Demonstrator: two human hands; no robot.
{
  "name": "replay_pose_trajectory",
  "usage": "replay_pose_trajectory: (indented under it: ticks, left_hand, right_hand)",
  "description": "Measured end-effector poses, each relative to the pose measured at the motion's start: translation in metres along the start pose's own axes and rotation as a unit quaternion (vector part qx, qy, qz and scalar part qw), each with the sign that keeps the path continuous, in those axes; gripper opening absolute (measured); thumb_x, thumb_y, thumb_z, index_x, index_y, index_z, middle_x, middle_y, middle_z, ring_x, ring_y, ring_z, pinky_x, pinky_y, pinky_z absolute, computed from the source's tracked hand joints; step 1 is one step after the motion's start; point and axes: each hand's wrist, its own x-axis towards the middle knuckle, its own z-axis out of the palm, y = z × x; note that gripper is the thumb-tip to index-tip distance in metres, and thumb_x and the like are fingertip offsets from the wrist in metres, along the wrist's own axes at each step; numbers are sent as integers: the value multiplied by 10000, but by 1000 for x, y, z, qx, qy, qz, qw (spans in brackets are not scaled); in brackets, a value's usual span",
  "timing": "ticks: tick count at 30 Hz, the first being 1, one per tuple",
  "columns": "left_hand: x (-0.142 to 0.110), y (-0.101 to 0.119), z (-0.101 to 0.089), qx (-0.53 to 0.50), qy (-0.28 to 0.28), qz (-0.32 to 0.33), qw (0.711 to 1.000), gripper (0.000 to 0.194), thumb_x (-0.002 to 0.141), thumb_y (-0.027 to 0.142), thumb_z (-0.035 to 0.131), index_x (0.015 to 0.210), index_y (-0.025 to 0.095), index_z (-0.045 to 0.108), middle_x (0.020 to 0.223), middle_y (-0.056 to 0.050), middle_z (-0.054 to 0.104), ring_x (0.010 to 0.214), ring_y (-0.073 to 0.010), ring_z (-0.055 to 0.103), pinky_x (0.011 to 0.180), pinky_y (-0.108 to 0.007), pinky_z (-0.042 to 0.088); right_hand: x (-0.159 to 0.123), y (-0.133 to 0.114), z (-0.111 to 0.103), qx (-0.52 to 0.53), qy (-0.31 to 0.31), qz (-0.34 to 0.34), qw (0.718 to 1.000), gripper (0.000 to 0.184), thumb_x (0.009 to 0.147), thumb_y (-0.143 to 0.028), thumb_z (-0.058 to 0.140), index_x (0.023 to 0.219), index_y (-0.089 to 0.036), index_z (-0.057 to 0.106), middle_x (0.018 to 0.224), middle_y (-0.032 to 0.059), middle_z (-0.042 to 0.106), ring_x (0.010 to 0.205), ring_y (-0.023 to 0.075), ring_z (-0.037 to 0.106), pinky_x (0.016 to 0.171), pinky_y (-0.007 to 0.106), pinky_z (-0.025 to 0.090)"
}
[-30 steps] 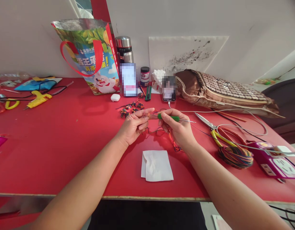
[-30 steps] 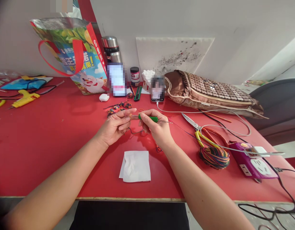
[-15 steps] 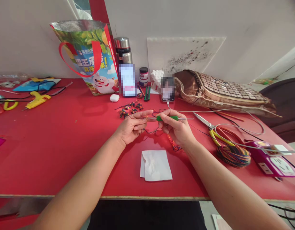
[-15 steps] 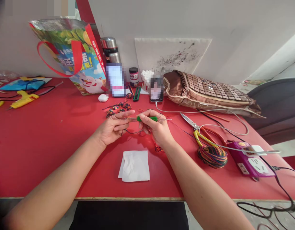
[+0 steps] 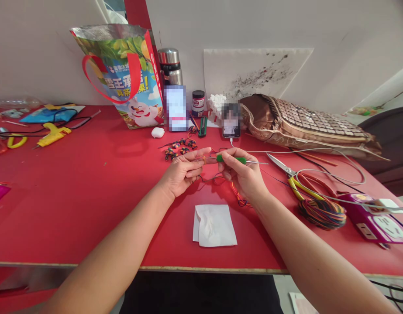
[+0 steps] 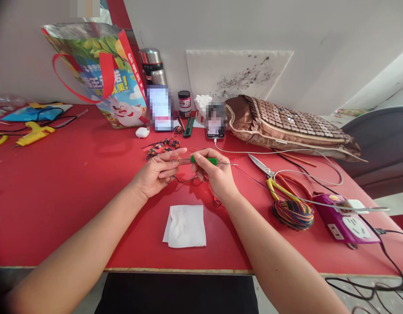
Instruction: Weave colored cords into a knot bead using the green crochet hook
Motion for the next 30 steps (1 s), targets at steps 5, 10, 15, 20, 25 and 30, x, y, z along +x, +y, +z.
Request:
replay_pose_trajectory:
  ticks: [5, 10, 15, 20, 25, 30]
  left_hand:
    - [0, -3, 1, 12, 8, 18, 1000, 331, 778, -36, 692, 977, 158, 872, 853, -131, 823, 388, 37, 299, 389, -88, 226]
    - [1, -4, 1, 18, 16, 28, 999, 320, 785, -22, 710, 980, 170, 875, 855, -138, 823, 397, 35, 295, 395, -89, 234]
    - [2, -5, 1, 17, 25, 15, 999, 312, 811, -42, 679, 968, 146, 872, 796, -133, 807, 391, 30, 309, 391, -84, 241]
    - [4, -5, 2, -17, 41, 4, 999, 357, 876, -80, 576, 945, 125, 860, 705, -79, 766, 356, 25, 323, 375, -87, 264]
    - [3, -2, 6, -110, 64, -26, 991, 486, 963, -89, 409, 1085, 117, 832, 690, -65, 745, 328, 23, 314, 348, -89, 229]
    - [-1, -4, 10, -199, 61, -39, 977, 574, 1042, -42, 320, 1366, 212, 720, 779, -44, 773, 331, 25, 324, 353, -83, 238]
  right_hand:
    - [0, 0, -1, -22, 6, -12, 1000, 338, 749, -467, 900, 769, -191, 706, 610, -3, 683, 430, 72, 465, 419, 228, 316]
    - [-2, 4, 2, -75, 14, -55, 996, 311, 828, -473, 831, 791, -198, 690, 607, -27, 639, 438, 71, 437, 429, 238, 315]
    - [-7, 16, 6, -216, 47, -164, 961, 178, 924, -370, 723, 858, -205, 705, 704, -5, 674, 575, 109, 528, 555, 260, 436]
    - [-11, 23, 11, -261, 60, -226, 937, 115, 957, -308, 670, 915, -208, 710, 761, 6, 692, 645, 126, 575, 632, 278, 490]
    - [-11, 26, 16, -205, 57, -210, 954, 160, 982, -361, 665, 987, -205, 700, 734, -16, 650, 582, 106, 526, 570, 270, 467]
    - [-11, 24, 22, -121, 42, -166, 978, 311, 955, -525, 722, 991, -220, 670, 696, -38, 611, 513, 90, 473, 486, 261, 416]
